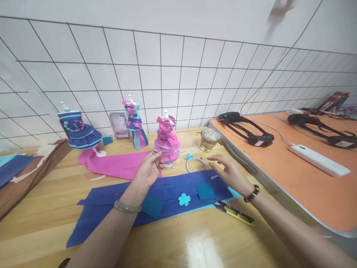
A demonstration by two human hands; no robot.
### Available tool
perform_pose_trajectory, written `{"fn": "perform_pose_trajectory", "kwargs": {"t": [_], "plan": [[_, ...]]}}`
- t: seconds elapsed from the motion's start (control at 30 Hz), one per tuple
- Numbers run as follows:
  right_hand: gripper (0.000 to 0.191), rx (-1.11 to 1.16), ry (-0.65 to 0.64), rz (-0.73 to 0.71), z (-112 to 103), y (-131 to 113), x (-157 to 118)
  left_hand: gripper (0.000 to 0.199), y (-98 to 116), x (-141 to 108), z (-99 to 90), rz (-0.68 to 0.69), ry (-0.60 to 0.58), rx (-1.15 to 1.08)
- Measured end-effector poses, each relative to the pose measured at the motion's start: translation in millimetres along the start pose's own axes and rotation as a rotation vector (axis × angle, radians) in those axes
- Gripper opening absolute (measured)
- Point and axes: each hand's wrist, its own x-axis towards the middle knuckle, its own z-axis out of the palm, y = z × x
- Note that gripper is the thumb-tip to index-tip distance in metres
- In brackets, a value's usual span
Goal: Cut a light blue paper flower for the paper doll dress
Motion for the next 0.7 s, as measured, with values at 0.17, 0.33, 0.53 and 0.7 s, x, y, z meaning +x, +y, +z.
{"fn": "perform_pose_trajectory", "kwargs": {"t": [0.17,0.33,0.53,0.7], "plan": [[0.021,-0.009,-0.113,0.059,2.6,16.0,-29.9,0.026,-0.8,-3.4,5.7,0.142,0.069,0.084],[0.02,-0.025,-0.106,0.072,3.6,20.3,-28.3,0.032,-2.5,-9.4,11.9,0.248,0.18,0.145],[0.019,-0.061,-0.059,0.091,5.2,31.3,-6.6,0.039,-0.5,-11.5,14.2,0.389,0.33,0.158],[0.023,-0.069,-0.036,0.242,4.2,35.1,4.3,0.041,5.7,-10.5,11.7,0.598,0.355,0.161]]}}
